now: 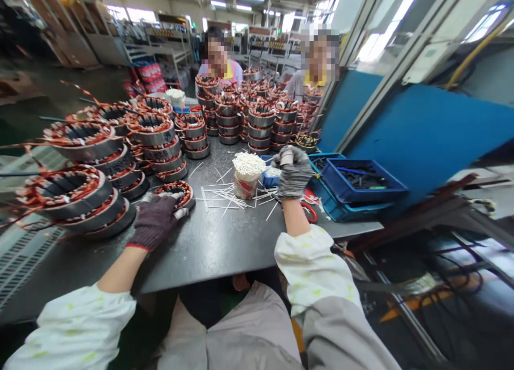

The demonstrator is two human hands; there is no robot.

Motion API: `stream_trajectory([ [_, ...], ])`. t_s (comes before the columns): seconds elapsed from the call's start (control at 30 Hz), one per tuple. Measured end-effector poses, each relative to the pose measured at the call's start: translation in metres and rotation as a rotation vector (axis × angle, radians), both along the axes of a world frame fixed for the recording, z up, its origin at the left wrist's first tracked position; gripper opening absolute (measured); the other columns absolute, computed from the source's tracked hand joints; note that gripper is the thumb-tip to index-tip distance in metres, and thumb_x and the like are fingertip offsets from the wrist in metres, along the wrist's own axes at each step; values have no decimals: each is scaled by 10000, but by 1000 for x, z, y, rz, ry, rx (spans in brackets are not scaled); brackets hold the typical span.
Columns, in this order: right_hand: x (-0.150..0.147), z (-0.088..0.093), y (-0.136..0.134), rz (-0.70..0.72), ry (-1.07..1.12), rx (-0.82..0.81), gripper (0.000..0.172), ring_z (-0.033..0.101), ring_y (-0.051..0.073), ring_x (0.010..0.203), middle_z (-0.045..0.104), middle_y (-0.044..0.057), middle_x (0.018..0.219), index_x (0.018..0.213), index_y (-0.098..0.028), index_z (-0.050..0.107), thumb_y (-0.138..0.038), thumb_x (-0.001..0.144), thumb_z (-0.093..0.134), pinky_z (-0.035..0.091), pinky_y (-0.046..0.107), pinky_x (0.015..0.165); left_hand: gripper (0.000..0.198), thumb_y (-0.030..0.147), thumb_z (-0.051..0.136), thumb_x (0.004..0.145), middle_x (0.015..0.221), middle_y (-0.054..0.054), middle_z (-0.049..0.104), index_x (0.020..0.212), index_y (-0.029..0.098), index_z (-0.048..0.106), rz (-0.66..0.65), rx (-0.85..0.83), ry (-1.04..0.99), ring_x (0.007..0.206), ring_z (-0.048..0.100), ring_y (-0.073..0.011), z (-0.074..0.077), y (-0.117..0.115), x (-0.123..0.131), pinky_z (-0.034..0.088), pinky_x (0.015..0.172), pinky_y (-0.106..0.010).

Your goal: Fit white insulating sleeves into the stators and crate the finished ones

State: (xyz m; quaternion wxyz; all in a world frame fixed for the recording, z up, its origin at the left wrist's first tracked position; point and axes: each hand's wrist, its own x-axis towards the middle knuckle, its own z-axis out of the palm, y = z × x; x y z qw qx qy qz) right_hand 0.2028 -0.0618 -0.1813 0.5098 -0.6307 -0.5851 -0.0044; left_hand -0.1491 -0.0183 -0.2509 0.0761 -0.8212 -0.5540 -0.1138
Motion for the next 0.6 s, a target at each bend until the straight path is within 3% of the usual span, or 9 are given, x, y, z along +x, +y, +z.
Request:
stream_trajectory([
  [0.13,-12,-6,16,-51,-27,-34,353,678,214,1029,678,89,1206,1269,-166,624,-409,1016,583,594,426,878,478,370,532,960,1268,-180,710,1367,135,615,-29,132,-16,1288,582,-384,-1,-10,4,257,1185,-640],
  [0.23,-7,-8,25,-101,-38,-14,396,658,231,1088,637,96,1288,1299,-160,609,-397,984,645,584,444,926,462,341,518,979,1363,-178,663,1387,136,588,-79,360,-107,1387,513,-355,-2,-40,-2,162,1247,-633],
  [0.3,5,-7,24,-149,-50,10,382,655,229,1099,639,93,1288,1289,-173,616,-403,985,640,580,444,934,472,342,539,979,1404,-185,631,1400,130,571,-84,457,-172,1408,493,-345,-7,-63,-15,184,1259,-608],
  [0.4,16,-13,2,-199,-50,78,287,641,246,1126,661,123,1232,1133,-149,676,-388,993,599,544,477,992,473,338,571,967,1364,-209,639,1380,105,573,-7,492,-234,1383,511,-358,-25,-96,-40,267,1232,-601],
  [0.47,9,-32,-27,-176,-52,148,269,641,280,1123,680,157,1148,978,-138,696,-375,971,571,515,511,1025,424,332,570,967,1275,-201,678,1325,108,604,102,495,-256,1306,570,-352,-41,-118,-51,350,1181,-580],
  [0.53,-6,-63,-58,-30,-189,226,255,687,279,997,709,134,1050,954,-160,707,-397,910,626,557,495,940,334,304,538,978,1151,-159,722,1249,137,641,202,515,-275,1172,642,-304,-55,-136,-53,463,1069,-492],
  [0.6,-24,-101,-80,329,-327,75,206,704,255,958,734,88,1031,1015,-218,715,-365,932,597,575,450,896,298,289,539,968,1144,-122,733,1216,171,655,238,519,-301,1140,654,-274,-64,-144,-50,479,1042,-455],
])
